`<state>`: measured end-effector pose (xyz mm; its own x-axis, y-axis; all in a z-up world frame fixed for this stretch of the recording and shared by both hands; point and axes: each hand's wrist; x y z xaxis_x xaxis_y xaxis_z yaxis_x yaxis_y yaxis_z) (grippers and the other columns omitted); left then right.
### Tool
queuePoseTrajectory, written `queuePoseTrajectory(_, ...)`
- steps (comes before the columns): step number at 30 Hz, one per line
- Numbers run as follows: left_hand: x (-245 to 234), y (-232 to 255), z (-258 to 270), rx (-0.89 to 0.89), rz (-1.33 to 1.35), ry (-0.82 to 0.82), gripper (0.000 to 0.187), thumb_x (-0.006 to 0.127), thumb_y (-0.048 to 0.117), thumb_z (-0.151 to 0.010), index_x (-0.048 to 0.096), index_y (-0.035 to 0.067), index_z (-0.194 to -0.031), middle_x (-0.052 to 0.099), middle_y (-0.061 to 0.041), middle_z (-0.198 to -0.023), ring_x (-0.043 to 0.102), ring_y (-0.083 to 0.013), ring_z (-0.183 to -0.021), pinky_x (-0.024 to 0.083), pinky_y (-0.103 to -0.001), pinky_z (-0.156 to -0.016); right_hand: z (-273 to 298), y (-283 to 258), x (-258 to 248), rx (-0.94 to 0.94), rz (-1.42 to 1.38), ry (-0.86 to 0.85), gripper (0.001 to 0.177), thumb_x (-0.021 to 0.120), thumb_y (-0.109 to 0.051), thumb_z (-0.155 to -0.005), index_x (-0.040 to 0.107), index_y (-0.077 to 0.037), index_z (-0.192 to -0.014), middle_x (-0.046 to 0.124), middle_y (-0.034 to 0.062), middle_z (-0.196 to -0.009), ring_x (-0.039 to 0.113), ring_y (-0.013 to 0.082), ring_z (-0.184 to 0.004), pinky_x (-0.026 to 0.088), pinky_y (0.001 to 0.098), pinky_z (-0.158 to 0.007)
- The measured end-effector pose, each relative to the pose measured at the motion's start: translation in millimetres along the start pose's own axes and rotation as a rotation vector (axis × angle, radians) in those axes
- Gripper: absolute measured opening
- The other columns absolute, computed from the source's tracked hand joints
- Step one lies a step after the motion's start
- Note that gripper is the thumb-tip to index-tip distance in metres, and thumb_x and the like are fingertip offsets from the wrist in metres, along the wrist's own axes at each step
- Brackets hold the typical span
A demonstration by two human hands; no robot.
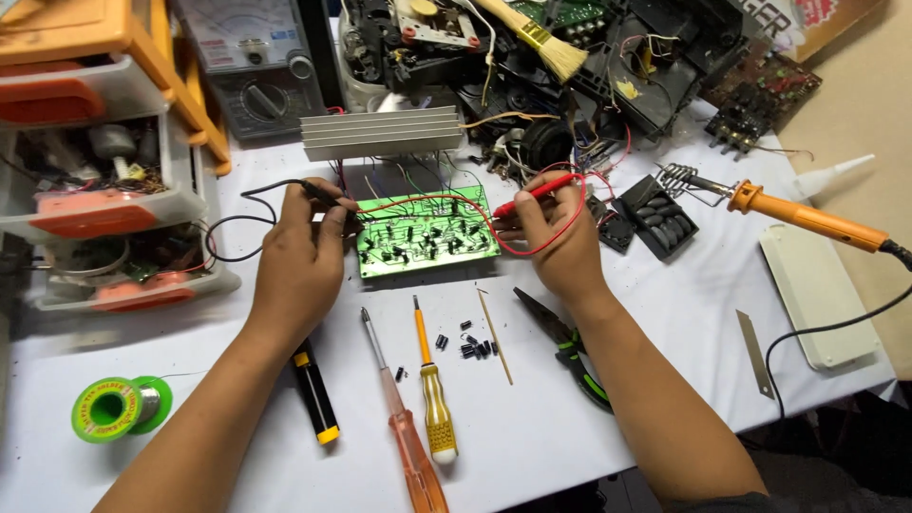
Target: The person uses multimeter probes to test points on a green circuit board. They then pick up a soldering iron and apply it to the board's components, performing soldering work on the electronics.
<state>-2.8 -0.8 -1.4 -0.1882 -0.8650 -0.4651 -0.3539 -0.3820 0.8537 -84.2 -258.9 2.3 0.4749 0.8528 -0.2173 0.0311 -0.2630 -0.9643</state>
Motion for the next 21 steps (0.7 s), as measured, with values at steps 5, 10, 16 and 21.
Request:
queuePoseTrajectory(5, 0.1, 0.8, 0.1, 0.009, 0.013, 0.001, 0.015, 0.047, 0.015, -0.109, 0.050, 0.008, -0.121, 0.072, -0.015, -0.111, 0.075, -0.0375, -0.094, 0.056, -0.050, -0.084, 3.3, -4.7, 3.2, -0.048, 0.079, -0.012, 0.015, 0.060, -0.018, -0.102, 0.057, -0.004, -0.107, 0.071, 0.0252, -0.086, 0.077, 0.0317, -0.076, 0.067, 0.0406, -0.066)
queuePoseTrajectory(10, 0.8, 0.1, -0.5, 0.026, 0.011, 0.003, 0.015, 0.047, 0.014, -0.109, 0.050, 0.007, -0.122, 0.072, -0.016, -0.111, 0.075, -0.0379, -0.094, 0.056, -0.050, -0.083, 3.8, 0.0, 0.2, -0.046, 0.011, -0.021, 0.016, 0.057, -0.017, -0.104, 0.055, -0.002, -0.110, 0.070, 0.0254, -0.087, 0.078, 0.0316, -0.078, 0.068, 0.0405, -0.071)
queuePoseTrajectory(16, 2.7, -4.9, -1.7, 0.016, 0.035, 0.000, 0.015, 0.047, 0.015, -0.109, 0.050, 0.008, -0.122, 0.072, -0.015, -0.111, 0.075, -0.0367, -0.093, 0.057, -0.047, -0.083, 4.0, -1.1, 0.6, -0.062, 0.028, -0.041, 0.015, 0.055, -0.013, -0.104, 0.053, 0.000, -0.110, 0.070, 0.0274, -0.087, 0.077, 0.0335, -0.078, 0.068, 0.0412, -0.071)
queuePoseTrajectory(21, 6.6, -14.5, -3.1, 0.037, 0.036, 0.011, 0.018, 0.048, 0.016, -0.106, 0.052, 0.007, -0.121, 0.072, -0.020, -0.111, 0.074, -0.0438, -0.091, 0.057, -0.053, -0.081, 2.2, 1.0, 3.9, -0.088, 0.151, -0.036, 0.015, 0.058, -0.012, -0.103, 0.055, 0.000, -0.112, 0.069, 0.0326, -0.086, 0.076, 0.0390, -0.076, 0.066, 0.0449, -0.066)
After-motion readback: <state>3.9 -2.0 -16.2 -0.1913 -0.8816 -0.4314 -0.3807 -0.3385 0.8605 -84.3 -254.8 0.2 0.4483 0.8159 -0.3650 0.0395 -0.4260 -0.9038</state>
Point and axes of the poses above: each hand's wrist, its own z-axis away from the middle knuckle, its own x-axis out of the palm, y = z × x
